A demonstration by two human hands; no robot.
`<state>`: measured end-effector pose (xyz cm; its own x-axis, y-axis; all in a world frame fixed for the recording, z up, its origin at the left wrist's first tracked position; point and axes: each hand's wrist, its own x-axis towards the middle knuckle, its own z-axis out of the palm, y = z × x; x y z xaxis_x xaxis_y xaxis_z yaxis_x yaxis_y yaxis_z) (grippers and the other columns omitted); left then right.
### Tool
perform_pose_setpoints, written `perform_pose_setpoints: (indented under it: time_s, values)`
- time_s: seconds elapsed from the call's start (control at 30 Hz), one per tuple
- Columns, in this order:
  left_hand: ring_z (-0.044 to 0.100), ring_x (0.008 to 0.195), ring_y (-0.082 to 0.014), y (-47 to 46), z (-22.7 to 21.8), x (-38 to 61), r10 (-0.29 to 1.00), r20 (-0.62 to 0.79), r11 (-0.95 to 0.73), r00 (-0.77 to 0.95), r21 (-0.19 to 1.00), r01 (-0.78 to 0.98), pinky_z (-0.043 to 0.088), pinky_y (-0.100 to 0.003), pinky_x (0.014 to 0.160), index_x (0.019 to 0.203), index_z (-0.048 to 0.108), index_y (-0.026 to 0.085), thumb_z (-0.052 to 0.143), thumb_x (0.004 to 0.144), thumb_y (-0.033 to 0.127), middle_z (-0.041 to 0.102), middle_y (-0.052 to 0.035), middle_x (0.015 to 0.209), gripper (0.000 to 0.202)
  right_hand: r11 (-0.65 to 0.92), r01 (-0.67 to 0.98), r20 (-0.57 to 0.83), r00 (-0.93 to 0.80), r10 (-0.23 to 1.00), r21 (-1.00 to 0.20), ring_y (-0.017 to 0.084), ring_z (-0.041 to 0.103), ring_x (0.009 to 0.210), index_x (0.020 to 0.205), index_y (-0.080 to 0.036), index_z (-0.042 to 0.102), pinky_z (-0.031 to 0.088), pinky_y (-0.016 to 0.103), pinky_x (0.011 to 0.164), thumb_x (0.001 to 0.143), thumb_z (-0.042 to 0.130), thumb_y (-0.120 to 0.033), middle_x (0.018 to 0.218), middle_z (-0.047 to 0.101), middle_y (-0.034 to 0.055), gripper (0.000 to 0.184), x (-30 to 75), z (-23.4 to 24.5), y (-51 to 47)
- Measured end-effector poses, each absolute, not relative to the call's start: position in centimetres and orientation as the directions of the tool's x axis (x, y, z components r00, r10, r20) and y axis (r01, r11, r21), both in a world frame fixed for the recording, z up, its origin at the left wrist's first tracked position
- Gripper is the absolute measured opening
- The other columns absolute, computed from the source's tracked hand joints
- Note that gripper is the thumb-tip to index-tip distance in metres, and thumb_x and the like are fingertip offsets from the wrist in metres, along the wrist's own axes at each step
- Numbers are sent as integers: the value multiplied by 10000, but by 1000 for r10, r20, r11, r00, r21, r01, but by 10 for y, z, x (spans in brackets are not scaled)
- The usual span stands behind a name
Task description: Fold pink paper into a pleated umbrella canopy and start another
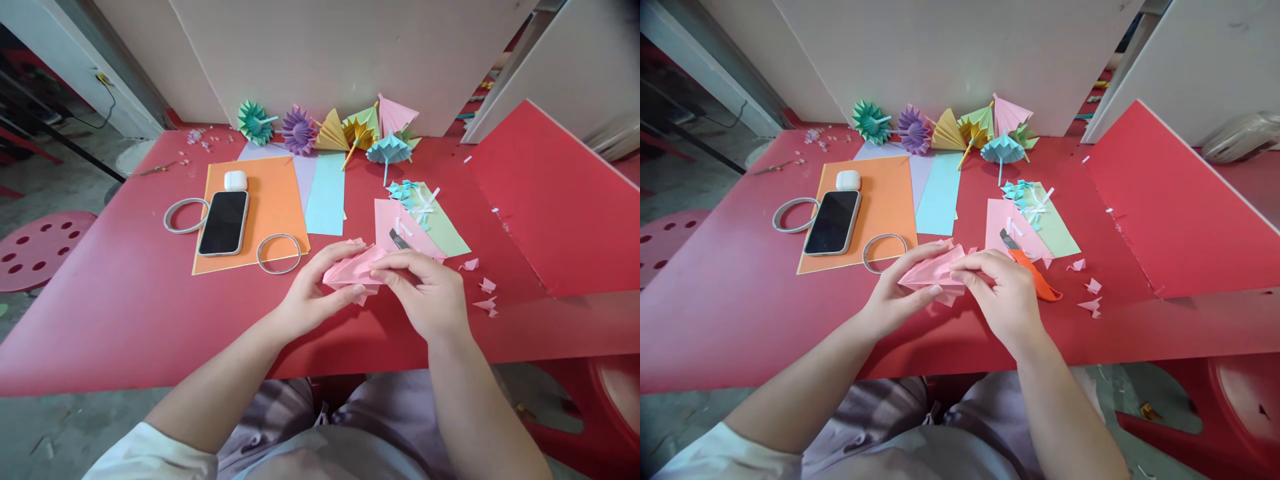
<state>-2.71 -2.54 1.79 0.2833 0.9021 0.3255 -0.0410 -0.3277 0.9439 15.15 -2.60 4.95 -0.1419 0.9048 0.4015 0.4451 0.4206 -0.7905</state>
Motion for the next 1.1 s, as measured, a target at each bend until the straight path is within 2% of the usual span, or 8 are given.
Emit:
perform_pose_setpoints:
  time_s: [0.07,0.13,0.3,0.47,0.6,0.8,0.97,1.1]
  values:
    - [457,1264,-223,-25,18,-28,887,354,-359,297,933,-39,406,-403,1056,1246,540,282,664,790,205,545,-60,1303,478,330,412,308,-123,944,-849,85,669,775,857,-293,701,554,175,676,752,697,-170,817,720,-76,162,152,51,-26]
    - [436,1280,-208,-25,19,-28,869,384,-393,312,919,-34,375,-384,1084,1260,529,294,668,785,186,554,-43,1292,506,303,386,281,-114,953,-871,80,673,792,873,-315,708,557,165,697,736,709,-160,833,723,-88,207,152,52,-27]
    - [456,1262,-229,-26,15,-29,898,309,-292,313,951,-102,424,-395,1047,1246,541,289,647,803,183,489,-47,1347,468,399,353,396,-85,914,-846,64,659,747,796,-296,713,551,154,689,756,655,-61,763,710,-89,246,149,53,-30]
    - [419,1297,-249,-27,12,-30,901,298,-251,314,951,-183,408,-403,1064,1263,525,297,637,813,191,489,-42,1359,476,403,329,413,-40,910,-854,63,648,739,810,-286,700,543,153,676,771,646,-66,743,705,-88,230,146,56,-33]
    - [432,1288,-245,-27,12,-31,902,313,-266,298,945,-190,410,-389,1059,1267,520,304,631,822,228,504,-37,1355,465,420,351,433,-45,900,-837,51,637,737,808,-279,690,529,145,686,783,648,-93,762,700,-93,193,144,55,-33]
    - [454,1268,-238,-26,11,-32,897,343,-305,279,937,-171,434,-364,1024,1272,515,296,619,832,259,502,-42,1362,454,522,400,532,-96,841,-753,77,640,765,931,-274,690,526,206,744,798,636,-88,772,699,-66,234,147,48,-31]
    - [431,1292,-225,-25,10,-33,881,374,-337,289,926,-171,370,-362,1081,1270,521,287,606,844,260,523,-37,1343,436,562,478,605,-76,792,-675,110,597,814,846,-257,703,512,273,762,795,644,-118,829,612,-15,160,148,47,-30]
    - [429,1296,-220,-26,8,-32,881,376,-317,286,920,-230,392,-355,1066,1242,537,302,601,847,292,537,-30,1320,401,559,471,617,-39,786,-682,120,579,829,835,-271,692,507,287,758,800,638,-134,831,569,-14,151,144,47,-31]
